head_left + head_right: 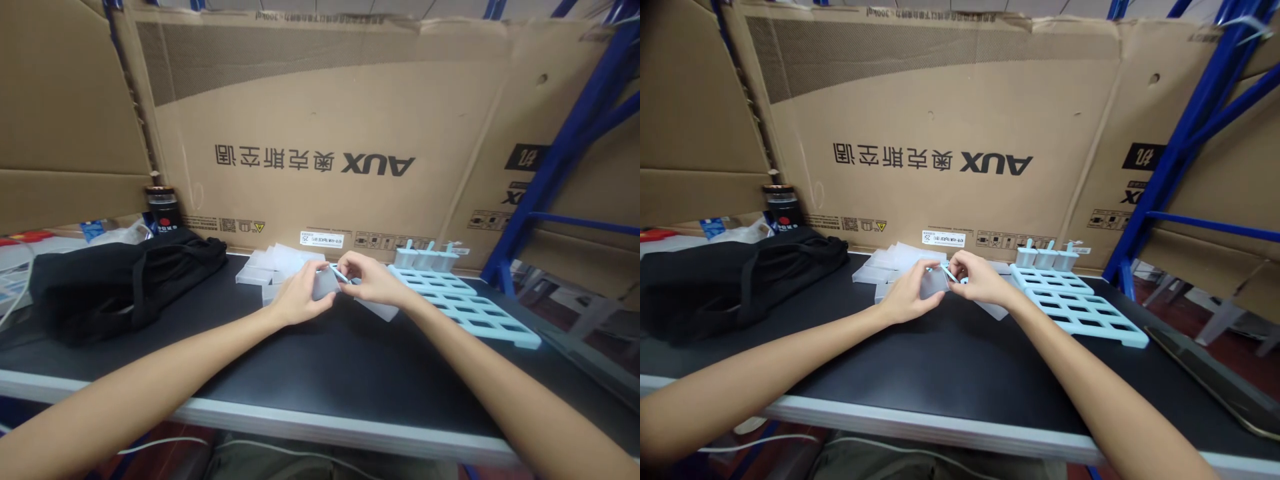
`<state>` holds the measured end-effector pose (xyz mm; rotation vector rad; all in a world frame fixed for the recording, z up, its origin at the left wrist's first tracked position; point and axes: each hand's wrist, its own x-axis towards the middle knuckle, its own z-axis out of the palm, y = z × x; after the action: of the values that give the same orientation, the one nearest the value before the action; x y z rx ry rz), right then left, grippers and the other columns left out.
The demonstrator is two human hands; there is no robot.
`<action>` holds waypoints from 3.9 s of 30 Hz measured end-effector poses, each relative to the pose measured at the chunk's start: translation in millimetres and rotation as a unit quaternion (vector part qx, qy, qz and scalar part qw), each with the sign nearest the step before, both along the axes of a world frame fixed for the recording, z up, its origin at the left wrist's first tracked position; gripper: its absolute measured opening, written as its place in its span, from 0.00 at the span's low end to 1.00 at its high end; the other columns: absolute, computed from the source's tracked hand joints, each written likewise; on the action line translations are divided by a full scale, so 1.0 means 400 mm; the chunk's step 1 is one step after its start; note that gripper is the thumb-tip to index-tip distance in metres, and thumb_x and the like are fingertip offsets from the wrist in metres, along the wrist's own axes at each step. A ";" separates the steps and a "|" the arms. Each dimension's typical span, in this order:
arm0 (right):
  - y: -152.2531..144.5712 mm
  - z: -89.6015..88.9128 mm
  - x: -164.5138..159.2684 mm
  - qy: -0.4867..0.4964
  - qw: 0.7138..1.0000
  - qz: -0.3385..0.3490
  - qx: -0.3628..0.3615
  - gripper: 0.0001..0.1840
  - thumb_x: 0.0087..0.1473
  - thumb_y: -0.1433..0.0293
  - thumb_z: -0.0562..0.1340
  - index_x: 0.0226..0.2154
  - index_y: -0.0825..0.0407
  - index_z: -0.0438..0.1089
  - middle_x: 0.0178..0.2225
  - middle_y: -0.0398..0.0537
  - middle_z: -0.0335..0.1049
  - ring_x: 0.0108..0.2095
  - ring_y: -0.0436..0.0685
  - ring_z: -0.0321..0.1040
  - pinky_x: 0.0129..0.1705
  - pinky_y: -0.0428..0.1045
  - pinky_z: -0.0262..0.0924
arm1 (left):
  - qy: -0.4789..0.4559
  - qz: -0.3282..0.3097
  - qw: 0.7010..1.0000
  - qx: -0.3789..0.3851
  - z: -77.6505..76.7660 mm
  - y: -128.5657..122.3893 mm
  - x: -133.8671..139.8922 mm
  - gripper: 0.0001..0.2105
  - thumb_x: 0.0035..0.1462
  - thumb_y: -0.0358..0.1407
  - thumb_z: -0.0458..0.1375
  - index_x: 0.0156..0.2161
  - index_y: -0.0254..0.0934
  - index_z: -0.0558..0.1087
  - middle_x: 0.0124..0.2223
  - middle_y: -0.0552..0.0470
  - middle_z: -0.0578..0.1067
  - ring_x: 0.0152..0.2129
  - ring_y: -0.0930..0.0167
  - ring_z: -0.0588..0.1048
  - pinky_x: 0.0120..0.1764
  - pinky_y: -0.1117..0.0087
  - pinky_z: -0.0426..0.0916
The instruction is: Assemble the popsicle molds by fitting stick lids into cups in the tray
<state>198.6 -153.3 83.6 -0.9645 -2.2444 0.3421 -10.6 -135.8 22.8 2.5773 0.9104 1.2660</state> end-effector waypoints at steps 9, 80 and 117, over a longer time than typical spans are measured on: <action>-0.036 0.017 0.013 0.012 0.989 0.126 -0.076 0.11 0.52 0.68 0.64 0.38 0.50 0.64 0.42 0.45 0.59 0.41 0.51 0.65 0.45 0.51 0.65 | -0.003 -0.082 0.997 -0.005 0.010 0.002 -0.007 0.30 0.55 0.42 0.63 0.62 0.45 0.59 0.56 0.45 0.68 0.52 0.59 0.71 0.54 0.54 0.68; -0.095 -0.045 -0.027 0.207 0.968 -0.090 0.113 0.16 0.59 0.64 0.62 0.47 0.47 0.58 0.36 0.47 0.71 0.33 0.53 0.71 0.33 0.51 0.68 | 0.050 -0.103 0.985 0.126 0.016 0.005 0.002 0.33 0.62 0.38 0.57 0.67 0.39 0.48 0.56 0.38 0.65 0.53 0.57 0.68 0.54 0.52 0.68; -0.072 -0.053 -0.041 0.094 0.970 -0.217 0.064 0.21 0.41 0.63 0.67 0.38 0.49 0.63 0.30 0.42 0.68 0.30 0.54 0.67 0.35 0.51 0.63 | 0.034 -0.130 0.981 0.139 0.000 0.003 0.017 0.15 0.65 0.34 0.54 0.55 0.39 0.61 0.49 0.44 0.69 0.43 0.66 0.74 0.43 0.64 0.75</action>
<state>182.1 -182.2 62.4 -1.2591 -1.8011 0.0858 -4.0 -134.8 22.7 2.8484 0.4073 1.3147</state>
